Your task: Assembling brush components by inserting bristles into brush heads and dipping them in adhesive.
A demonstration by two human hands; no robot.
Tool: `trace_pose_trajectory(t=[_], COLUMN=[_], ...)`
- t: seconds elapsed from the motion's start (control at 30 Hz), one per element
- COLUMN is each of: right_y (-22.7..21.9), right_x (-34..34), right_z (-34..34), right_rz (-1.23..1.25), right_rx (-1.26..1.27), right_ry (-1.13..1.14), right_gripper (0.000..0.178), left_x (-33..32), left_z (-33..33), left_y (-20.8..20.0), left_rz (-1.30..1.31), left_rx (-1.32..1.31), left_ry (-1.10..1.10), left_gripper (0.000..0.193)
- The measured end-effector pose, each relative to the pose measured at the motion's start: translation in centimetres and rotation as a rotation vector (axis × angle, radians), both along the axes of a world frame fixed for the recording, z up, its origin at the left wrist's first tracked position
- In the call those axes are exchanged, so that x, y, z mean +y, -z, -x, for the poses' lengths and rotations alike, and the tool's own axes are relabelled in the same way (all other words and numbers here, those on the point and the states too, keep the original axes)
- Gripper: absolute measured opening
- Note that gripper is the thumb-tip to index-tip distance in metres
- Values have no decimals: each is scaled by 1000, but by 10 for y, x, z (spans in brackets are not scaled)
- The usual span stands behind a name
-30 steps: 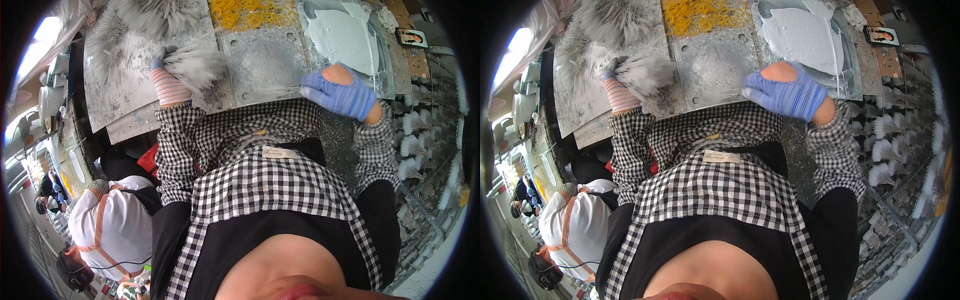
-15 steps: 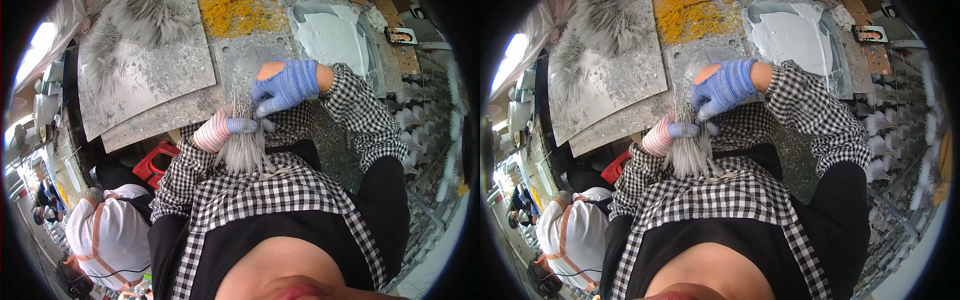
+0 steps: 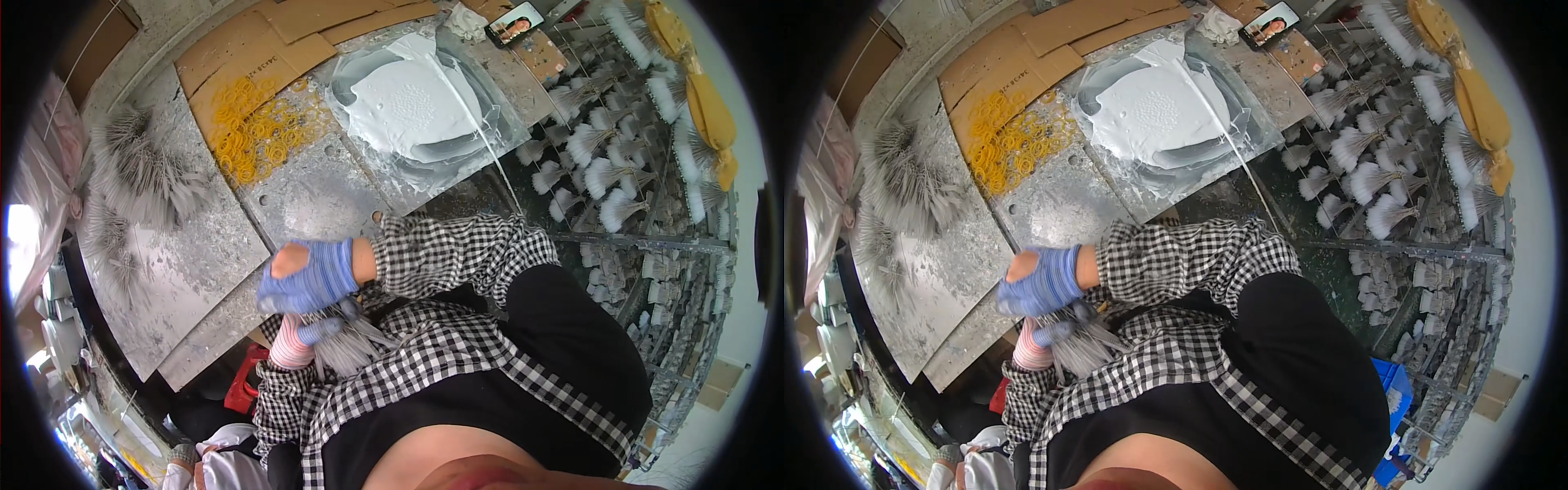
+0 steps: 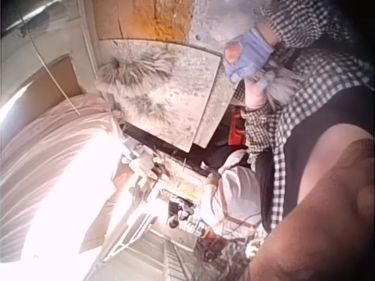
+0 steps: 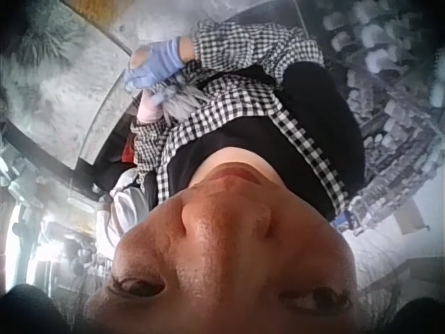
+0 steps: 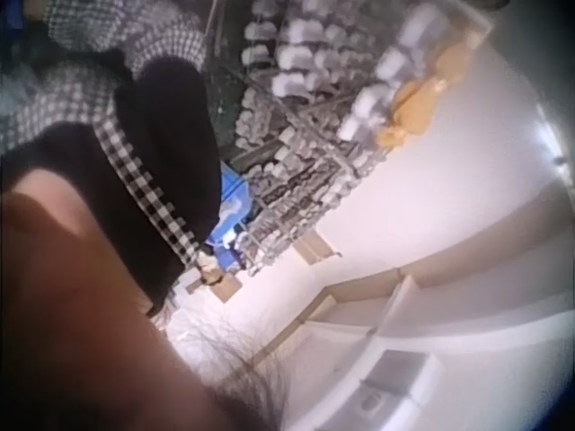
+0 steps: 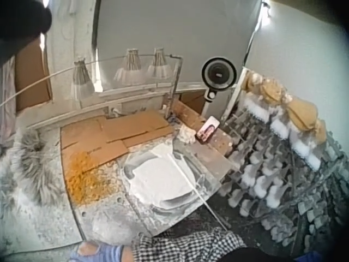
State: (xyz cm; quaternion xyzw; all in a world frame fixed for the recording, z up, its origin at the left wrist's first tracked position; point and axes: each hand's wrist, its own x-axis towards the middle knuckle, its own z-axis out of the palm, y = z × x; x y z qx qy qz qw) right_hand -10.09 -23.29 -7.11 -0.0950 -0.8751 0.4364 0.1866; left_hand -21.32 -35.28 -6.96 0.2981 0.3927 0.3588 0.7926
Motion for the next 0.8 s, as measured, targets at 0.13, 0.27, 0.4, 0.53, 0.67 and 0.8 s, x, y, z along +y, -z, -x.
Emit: trace_pose_trajectory(t=[0.13,0.27,0.4,0.53,0.67,0.8], right_y=[12,1,-17,-21,-12,-42], right_x=[-25,-51,-65,-64,-48,-23], right_z=[2,-16,-21,-25,-38,-31], right_rz=[-156,291,349,247,188,258], right_rx=[-47,147,364,568,406,415], right_ry=[-158,-340,-334,-163,-91,-175], right_gripper=[26,25,24,26,30,38], left_x=[6,-13,-19,-78,-28,-18], left_z=[-5,-3,14,11,-8,1], left_y=[-1,-4,-8,-65,-11,-16], left_rz=[-50,-118,-182,-259,-346,-408], left_rx=[26,69,99,131,149,195], left_ry=[-49,-132,-176,-232,-287,-387], left_gripper=[39,39,39,39,39,38])
